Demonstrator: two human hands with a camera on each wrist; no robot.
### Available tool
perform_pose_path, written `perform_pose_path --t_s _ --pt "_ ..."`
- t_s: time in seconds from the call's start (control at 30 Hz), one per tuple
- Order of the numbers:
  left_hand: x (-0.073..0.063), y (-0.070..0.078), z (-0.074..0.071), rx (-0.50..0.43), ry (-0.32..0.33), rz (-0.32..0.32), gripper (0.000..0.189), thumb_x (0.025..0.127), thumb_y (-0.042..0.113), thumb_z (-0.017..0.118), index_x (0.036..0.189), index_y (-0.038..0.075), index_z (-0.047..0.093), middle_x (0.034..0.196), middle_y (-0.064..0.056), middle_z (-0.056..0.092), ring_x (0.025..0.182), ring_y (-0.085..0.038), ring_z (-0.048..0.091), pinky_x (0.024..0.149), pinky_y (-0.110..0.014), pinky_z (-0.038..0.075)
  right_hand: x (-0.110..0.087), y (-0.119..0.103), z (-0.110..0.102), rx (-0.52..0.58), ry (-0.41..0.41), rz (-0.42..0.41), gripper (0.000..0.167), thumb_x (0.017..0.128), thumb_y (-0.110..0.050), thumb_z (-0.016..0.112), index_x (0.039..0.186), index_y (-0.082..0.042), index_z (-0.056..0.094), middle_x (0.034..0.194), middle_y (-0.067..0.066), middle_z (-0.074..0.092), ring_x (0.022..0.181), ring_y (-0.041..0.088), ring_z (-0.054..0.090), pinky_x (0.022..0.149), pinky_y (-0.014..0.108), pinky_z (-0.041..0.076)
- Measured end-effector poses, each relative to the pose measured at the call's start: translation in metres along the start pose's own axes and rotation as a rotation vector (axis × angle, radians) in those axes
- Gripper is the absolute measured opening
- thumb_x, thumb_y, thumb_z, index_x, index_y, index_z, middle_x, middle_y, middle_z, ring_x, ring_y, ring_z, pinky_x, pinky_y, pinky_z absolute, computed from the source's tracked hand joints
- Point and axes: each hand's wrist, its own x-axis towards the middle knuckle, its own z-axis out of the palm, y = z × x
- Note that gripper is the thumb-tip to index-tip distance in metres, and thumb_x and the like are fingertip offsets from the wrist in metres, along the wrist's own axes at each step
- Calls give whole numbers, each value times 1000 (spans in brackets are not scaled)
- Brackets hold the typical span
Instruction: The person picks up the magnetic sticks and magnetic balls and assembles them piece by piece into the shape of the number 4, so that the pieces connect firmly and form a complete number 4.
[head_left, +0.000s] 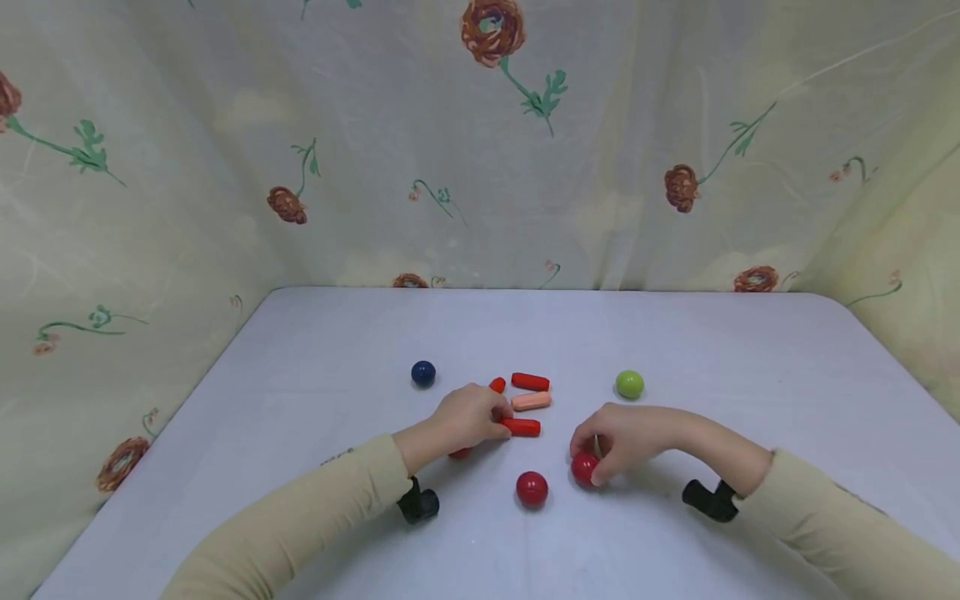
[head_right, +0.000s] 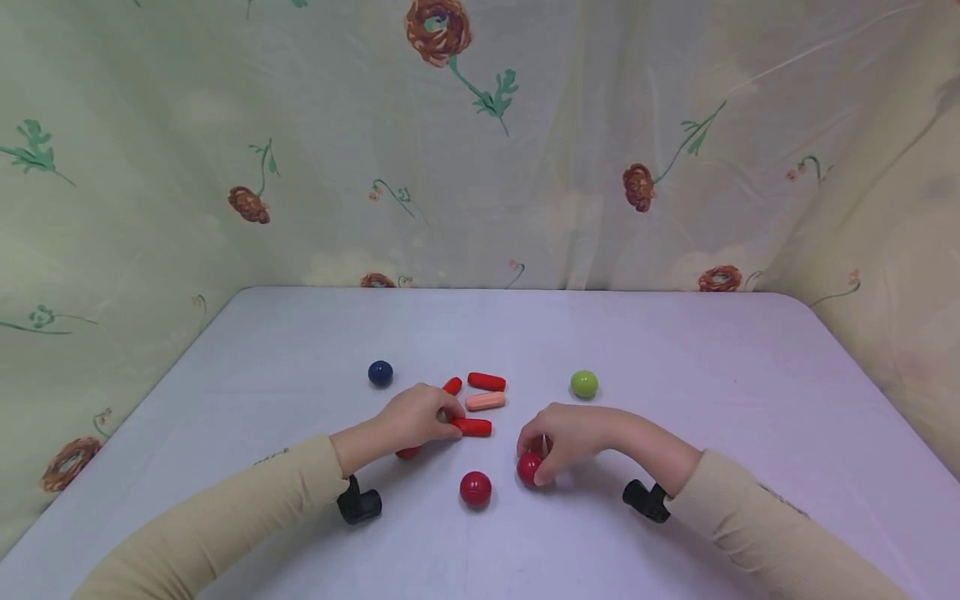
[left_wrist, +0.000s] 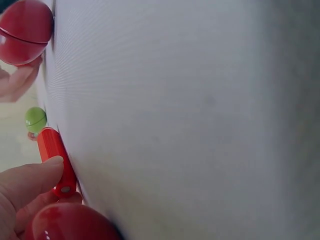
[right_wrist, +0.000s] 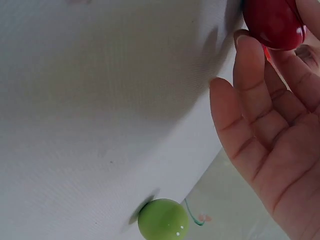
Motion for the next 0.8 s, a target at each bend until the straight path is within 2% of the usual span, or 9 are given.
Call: perform_pose_path --t_s 0.2,0.33,0.53,0.8 --pt "0 -1 -1 -11 -4 -5 24 78 20 73 102 18 69 78 7 59 76 -10 50 63 -19 43 5 1 -1 7 76 -7 28 78 -14 70 104 -11 63 85 -8 58 74 7 51 65 21 46" --pt "-1 -1 -2 -2 4 9 23 77 20 73 100 17 70 80 6 61 76 -10 51 66 -21 44 9 1 -1 32 124 27 31 78 -14 70 108 -10 62 87 -6 59 75 9 52 64 20 47" --pt "0 -2 -1 -13 16 13 24 76 19 74 100 15 70 83 5 62 77 -11 52 71 -23 45 14 2 1 54 193 75 32 77 -14 72 106 -8 63 89 -3 61 76 9 54 66 21 49" --pt "0 -5 -1 -39 16 16 21 77 20 73 97 17 70 81 6 61 78 -11 50 69 -22 44 19 5 3 80 253 89 31 76 -12 73 104 -4 62 88 -1 62 75 9 54 67 21 49"
